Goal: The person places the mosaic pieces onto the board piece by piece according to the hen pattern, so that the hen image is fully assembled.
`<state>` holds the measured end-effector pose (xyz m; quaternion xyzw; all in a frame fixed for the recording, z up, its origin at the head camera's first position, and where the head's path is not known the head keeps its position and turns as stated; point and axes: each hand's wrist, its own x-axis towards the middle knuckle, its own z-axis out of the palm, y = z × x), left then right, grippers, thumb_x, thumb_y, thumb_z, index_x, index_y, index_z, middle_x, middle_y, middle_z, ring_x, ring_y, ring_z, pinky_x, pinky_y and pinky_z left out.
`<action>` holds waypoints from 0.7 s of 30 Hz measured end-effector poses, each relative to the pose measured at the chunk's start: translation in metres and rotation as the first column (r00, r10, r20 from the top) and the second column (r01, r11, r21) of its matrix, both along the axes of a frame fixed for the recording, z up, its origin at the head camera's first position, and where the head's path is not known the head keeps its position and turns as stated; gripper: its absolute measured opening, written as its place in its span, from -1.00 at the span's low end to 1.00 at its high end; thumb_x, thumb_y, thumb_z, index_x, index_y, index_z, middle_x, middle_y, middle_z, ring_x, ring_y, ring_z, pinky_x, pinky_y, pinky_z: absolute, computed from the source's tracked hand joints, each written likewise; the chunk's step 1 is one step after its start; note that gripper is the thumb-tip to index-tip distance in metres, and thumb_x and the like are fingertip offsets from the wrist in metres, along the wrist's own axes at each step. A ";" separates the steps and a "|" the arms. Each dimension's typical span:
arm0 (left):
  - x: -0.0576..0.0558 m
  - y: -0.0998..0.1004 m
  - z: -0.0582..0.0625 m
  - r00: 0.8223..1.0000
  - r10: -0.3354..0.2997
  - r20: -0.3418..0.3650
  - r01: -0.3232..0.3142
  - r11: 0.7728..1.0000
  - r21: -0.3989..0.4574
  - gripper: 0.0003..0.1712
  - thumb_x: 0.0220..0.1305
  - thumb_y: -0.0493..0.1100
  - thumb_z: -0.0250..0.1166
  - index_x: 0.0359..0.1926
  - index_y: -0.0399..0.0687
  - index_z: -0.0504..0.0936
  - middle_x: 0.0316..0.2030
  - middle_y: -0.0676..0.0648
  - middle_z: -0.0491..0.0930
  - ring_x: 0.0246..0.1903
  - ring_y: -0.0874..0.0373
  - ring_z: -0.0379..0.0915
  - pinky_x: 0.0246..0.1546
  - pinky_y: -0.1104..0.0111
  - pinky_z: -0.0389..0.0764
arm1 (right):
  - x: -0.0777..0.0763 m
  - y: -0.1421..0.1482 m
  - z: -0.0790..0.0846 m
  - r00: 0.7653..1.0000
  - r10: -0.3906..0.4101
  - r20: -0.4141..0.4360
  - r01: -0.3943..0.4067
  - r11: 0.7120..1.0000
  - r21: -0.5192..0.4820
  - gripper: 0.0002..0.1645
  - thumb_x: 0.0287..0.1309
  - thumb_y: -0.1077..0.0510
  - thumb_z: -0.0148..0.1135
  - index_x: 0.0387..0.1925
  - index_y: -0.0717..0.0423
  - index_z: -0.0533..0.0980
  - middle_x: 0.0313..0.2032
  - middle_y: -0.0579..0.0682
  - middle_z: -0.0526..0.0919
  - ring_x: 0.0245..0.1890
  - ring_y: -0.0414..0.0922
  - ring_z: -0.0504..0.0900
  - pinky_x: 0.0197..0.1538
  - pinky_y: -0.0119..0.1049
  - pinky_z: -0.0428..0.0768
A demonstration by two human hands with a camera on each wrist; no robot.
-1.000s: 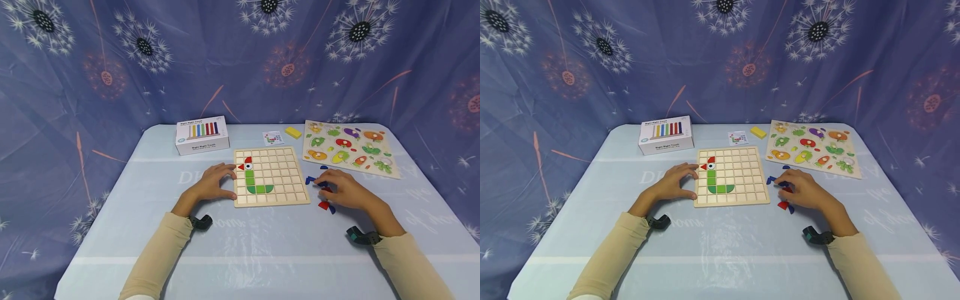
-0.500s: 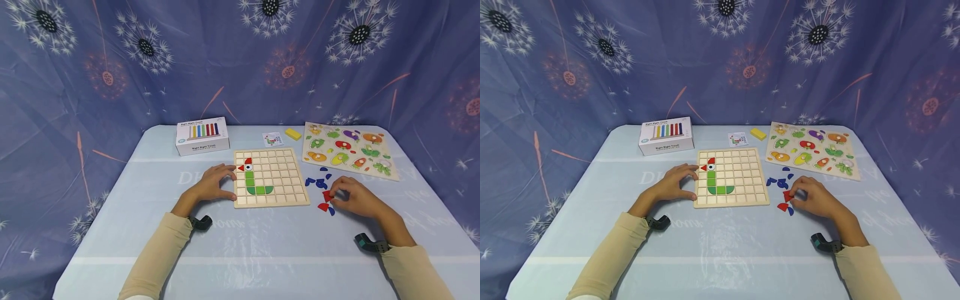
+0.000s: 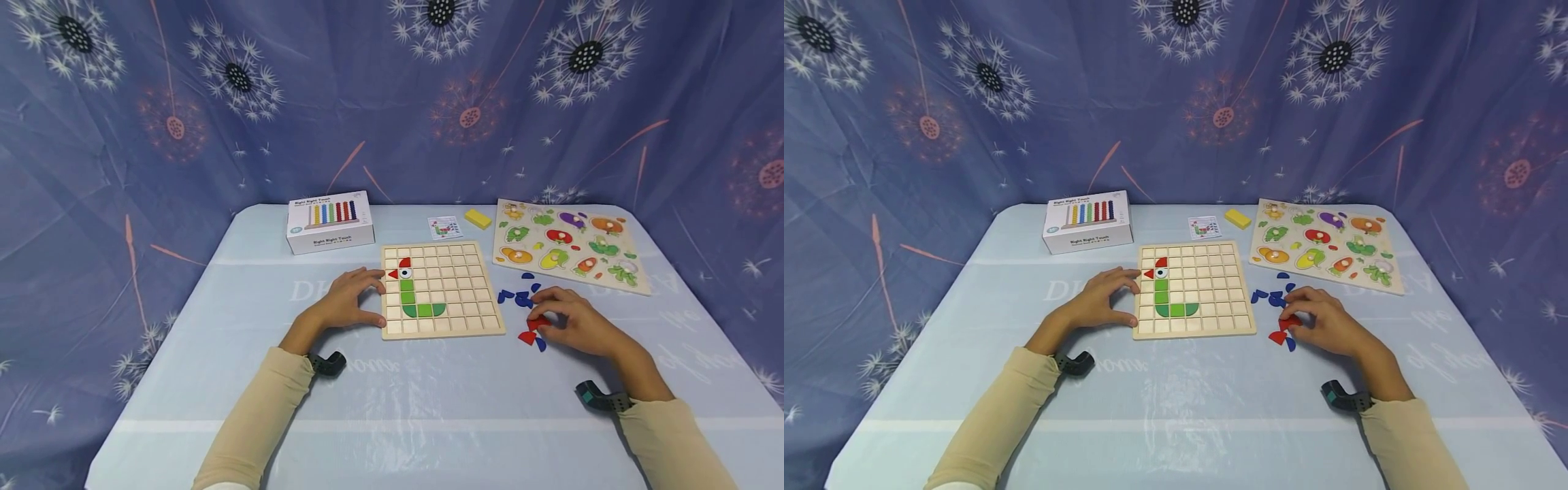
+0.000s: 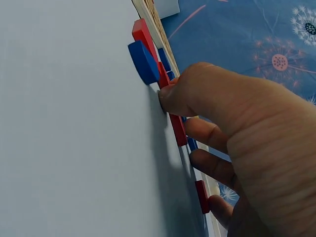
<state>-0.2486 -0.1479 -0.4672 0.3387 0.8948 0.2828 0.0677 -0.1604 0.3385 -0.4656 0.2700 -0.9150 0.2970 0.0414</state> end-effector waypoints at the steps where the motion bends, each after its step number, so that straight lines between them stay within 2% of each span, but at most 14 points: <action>1: 0.000 0.000 0.000 1.000 -0.001 -0.001 0.001 1.000 0.001 -0.30 -0.05 0.27 0.60 0.06 0.18 0.53 0.48 -0.01 0.25 0.51 -0.21 -0.09 0.43 -0.16 -0.10 | 0.000 0.000 0.000 1.000 0.002 -0.001 -0.002 1.000 -0.001 -0.48 -0.10 0.43 0.50 -0.12 -0.14 0.72 0.09 0.10 0.55 0.14 0.13 0.41 0.07 0.22 0.39; 5: 0.000 0.000 0.001 1.000 -0.001 -0.001 0.001 1.000 0.004 -0.30 -0.05 0.27 0.60 0.06 0.18 0.53 0.48 -0.02 0.26 0.51 -0.21 -0.08 0.43 -0.15 -0.10 | -0.001 -0.001 -0.002 1.000 0.012 -0.001 -0.012 1.000 -0.001 -0.45 -0.10 0.43 0.50 -0.07 -0.14 0.72 0.12 0.14 0.54 0.17 0.19 0.39 0.08 0.32 0.35; 10: 0.001 0.001 0.001 1.000 0.007 0.008 -0.007 1.000 0.003 -0.31 -0.05 0.25 0.60 0.05 0.17 0.54 0.47 -0.02 0.26 0.51 -0.20 -0.09 0.44 -0.15 -0.12 | -0.001 -0.002 -0.003 0.999 -0.021 0.034 0.022 1.000 -0.009 -0.50 -0.09 0.41 0.51 -0.14 -0.16 0.73 0.12 0.14 0.54 0.17 0.23 0.38 0.12 0.46 0.23; 14: 0.001 0.001 0.001 1.000 0.017 0.018 -0.017 1.000 -0.003 -0.32 -0.04 0.25 0.60 0.05 0.18 0.54 0.48 0.00 0.26 0.51 -0.17 -0.10 0.43 -0.15 -0.12 | 0.000 -0.002 -0.003 0.999 -0.030 0.041 0.031 0.999 -0.012 -0.53 -0.08 0.41 0.52 -0.13 -0.11 0.73 0.11 0.12 0.54 0.17 0.20 0.39 0.12 0.41 0.29; 21: 0.001 0.001 0.001 0.999 0.026 0.021 -0.026 1.000 -0.005 -0.30 -0.06 0.28 0.60 0.06 0.20 0.55 0.49 0.01 0.25 0.51 -0.17 -0.10 0.43 -0.16 -0.12 | -0.001 -0.002 -0.003 0.999 -0.037 0.036 0.037 0.999 -0.008 -0.55 -0.06 0.40 0.53 -0.12 -0.07 0.74 0.06 0.05 0.57 0.13 0.11 0.42 0.09 0.21 0.41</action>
